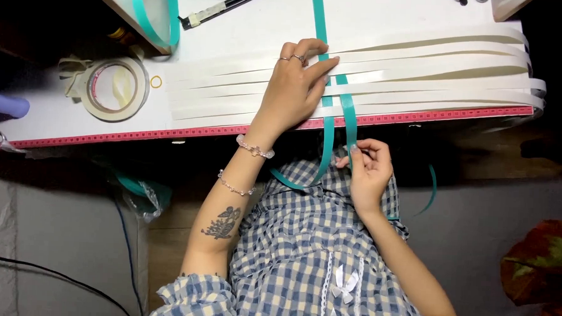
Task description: The person is weaving a teal plastic strip through several parallel white plastic strips on a workbench.
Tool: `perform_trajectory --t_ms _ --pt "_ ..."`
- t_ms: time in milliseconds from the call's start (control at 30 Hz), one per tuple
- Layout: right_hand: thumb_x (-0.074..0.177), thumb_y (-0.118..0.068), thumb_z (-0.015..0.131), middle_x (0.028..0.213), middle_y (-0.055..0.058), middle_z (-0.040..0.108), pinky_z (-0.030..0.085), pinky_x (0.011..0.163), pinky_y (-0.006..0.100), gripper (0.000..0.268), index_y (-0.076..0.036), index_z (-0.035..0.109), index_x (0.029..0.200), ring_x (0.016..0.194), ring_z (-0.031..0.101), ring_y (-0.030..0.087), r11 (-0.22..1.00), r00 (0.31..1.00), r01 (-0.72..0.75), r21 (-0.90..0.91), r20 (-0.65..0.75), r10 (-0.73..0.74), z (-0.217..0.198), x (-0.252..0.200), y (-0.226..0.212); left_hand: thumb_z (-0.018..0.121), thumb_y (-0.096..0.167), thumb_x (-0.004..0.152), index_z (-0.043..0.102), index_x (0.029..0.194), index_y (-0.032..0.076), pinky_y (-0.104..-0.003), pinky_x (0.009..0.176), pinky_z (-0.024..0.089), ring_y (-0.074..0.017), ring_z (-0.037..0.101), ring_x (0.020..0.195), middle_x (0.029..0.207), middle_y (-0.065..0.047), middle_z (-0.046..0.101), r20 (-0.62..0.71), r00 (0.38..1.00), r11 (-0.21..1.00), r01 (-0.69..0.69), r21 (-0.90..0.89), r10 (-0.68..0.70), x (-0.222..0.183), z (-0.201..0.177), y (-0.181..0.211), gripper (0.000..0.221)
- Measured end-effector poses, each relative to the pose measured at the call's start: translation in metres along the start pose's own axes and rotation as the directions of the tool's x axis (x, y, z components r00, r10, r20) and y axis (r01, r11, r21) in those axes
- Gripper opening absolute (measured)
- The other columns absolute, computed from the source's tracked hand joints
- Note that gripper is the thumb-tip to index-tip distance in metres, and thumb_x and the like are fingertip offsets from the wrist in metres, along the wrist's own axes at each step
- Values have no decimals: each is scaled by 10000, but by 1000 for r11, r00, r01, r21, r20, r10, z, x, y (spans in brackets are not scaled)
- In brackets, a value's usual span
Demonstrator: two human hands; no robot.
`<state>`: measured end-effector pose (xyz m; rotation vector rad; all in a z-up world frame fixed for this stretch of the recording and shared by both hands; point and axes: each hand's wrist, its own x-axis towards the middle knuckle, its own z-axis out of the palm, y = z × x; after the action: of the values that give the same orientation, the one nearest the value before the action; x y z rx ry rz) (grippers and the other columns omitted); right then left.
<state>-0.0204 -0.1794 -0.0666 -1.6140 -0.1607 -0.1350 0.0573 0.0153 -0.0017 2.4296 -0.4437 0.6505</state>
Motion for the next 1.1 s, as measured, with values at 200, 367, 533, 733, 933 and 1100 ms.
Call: perform_trajectory --t_ms 200,367,533,733,933,1100 --pt "967 -54 551 795 119 539 622 661 318 86 -8 483 991 567 640 173 1000 1000 -17 5 -15 18 4 7 -16 583 154 918 645 1101 115 -378 769 444 -263 447 971 1186 -52 504 53 998 998 48 -33 -46 1 0 -2 196" --pt "970 -39 552 791 108 554 580 599 270 72 -8 489 989 570 660 191 1000 1000 21 -23 -10 -21 7 13 -18 566 164 882 648 1095 136 -387 755 428 -248 457 980 1144 0 512 100 989 989 116 -87 -108 4 -1 -2 230" --pt "964 -35 554 790 123 548 617 642 312 77 -2 488 987 563 647 187 1000 1000 12 7 -8 -12 5 11 -20 482 94 895 670 1078 107 -373 687 415 -264 451 918 1076 -46 509 211 972 993 114 -43 -102 16 -4 -4 263" --pt "965 -27 552 815 130 552 603 628 306 76 6 487 984 567 649 200 1000 1000 19 24 -7 -19 5 10 -16 500 -50 837 721 992 129 -387 567 429 -275 492 858 986 -66 506 401 915 999 39 -16 -29 45 -9 -16 324" --pt "955 11 550 882 154 549 572 580 284 75 27 486 990 570 653 225 997 998 43 65 -41 -41 8 8 -10 522 -73 774 729 932 154 -379 605 417 -251 511 792 1022 -56 515 542 830 986 -56 -154 132 73 -7 -41 345" --pt "953 -3 555 910 159 552 569 579 284 86 30 488 995 578 657 233 996 998 24 88 -55 -19 9 8 -3 519 -67 711 675 883 126 -370 627 379 -245 453 820 987 -31 489 678 724 989 -39 -140 124 90 -9 -35 302"
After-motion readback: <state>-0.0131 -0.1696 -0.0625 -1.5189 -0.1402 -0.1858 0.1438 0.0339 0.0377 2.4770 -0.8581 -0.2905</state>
